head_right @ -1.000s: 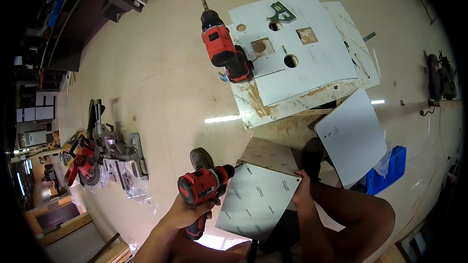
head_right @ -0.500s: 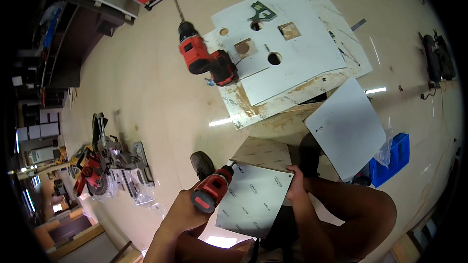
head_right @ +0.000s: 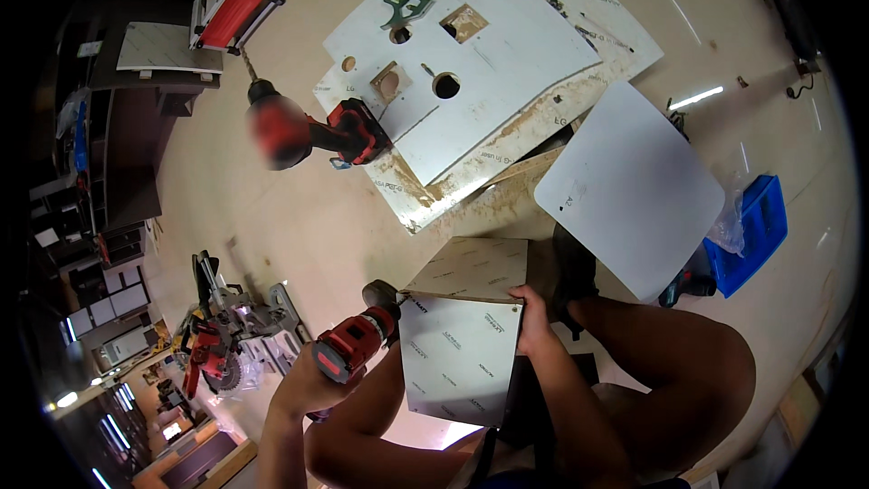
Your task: The person assembles a wooden box by drilling screws into the corners of the panels using a cordless drill. They then attach a metal frame to the box.
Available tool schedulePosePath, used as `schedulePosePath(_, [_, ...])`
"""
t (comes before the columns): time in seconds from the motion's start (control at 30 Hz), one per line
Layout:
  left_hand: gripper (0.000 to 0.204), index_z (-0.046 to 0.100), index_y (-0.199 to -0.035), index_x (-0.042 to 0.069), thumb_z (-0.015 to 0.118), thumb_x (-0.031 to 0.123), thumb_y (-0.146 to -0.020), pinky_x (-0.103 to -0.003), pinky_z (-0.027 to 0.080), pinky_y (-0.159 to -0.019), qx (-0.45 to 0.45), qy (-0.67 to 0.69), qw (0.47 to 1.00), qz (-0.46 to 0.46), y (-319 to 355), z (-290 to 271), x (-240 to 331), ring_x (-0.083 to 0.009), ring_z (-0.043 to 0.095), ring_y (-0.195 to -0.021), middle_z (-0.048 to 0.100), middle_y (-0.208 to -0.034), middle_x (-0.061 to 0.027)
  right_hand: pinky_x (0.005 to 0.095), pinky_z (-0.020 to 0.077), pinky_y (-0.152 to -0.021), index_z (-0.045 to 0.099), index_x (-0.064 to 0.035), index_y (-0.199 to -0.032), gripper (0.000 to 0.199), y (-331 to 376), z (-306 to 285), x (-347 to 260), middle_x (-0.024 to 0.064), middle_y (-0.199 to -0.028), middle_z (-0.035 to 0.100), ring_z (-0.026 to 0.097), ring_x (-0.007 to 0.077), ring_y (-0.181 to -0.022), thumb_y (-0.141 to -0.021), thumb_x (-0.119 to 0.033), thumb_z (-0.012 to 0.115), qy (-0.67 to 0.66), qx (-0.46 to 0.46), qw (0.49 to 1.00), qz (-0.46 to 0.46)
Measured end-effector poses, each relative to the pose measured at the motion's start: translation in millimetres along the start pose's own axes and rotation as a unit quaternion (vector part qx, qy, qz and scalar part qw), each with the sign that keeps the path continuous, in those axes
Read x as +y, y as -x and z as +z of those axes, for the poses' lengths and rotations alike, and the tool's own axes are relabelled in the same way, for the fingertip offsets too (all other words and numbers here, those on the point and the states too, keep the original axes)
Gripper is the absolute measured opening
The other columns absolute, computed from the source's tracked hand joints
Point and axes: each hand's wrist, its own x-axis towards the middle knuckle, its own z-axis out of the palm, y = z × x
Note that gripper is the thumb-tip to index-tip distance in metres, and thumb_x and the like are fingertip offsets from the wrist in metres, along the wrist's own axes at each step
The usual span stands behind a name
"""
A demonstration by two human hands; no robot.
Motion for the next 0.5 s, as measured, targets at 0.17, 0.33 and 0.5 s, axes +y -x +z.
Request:
schedulePosePath(0.17, [0.034,0.059,-0.11,0.003,0.07,0.005,-0.078,-0.029,0.053,-0.059,-0.051,0.129,0.987,-0.075,-4.6,-2.0,-14.6,-0.0128,0.064,-0.067,0.068,-0.082,-0.0072,0.0427,0.0541,-0.085,0.061,-0.0005,-0.113,0.045,-14.4,-14.3,7.3,0.0153,-0.104,0.067,0.066,0.0298,-0.095,-0.082,-0.032,0.059,-0.03,-0.046,0.998,0.004])
schedulePosePath(0.33, [0.028,0.063,-0.106,0.003,0.069,0.005,-0.078,-0.03,0.054,-0.06,-0.003,0.177,0.98,-0.089,2.0,12.9,-13.4,-0.014,0.066,-0.066,0.067,-0.078,-0.0067,0.0412,0.0543,-0.085,0.063,-0.0015,-0.108,0.041,-18.4,-15.9,11.2,0.0139,-0.099,0.068,0.067,0.0277,-0.091,-0.081,-0.031,0.06,-0.037,-0.034,0.999,0.001])
schedulePosePath(0.5, [0.041,0.059,-0.115,0.001,0.071,0.003,-0.076,-0.03,0.055,-0.066,0.007,0.022,1.0,-0.008,5.5,18.4,4.5,-0.0125,0.066,-0.074,0.07,-0.09,-0.0089,0.0391,0.054,-0.081,0.063,-0.0036,-0.102,0.036,-19.1,-13.8,13.7,0.0117,-0.093,0.067,0.066,0.0258,-0.086,-0.079,-0.031,0.061,-0.042,-0.021,0.999,-0.004])
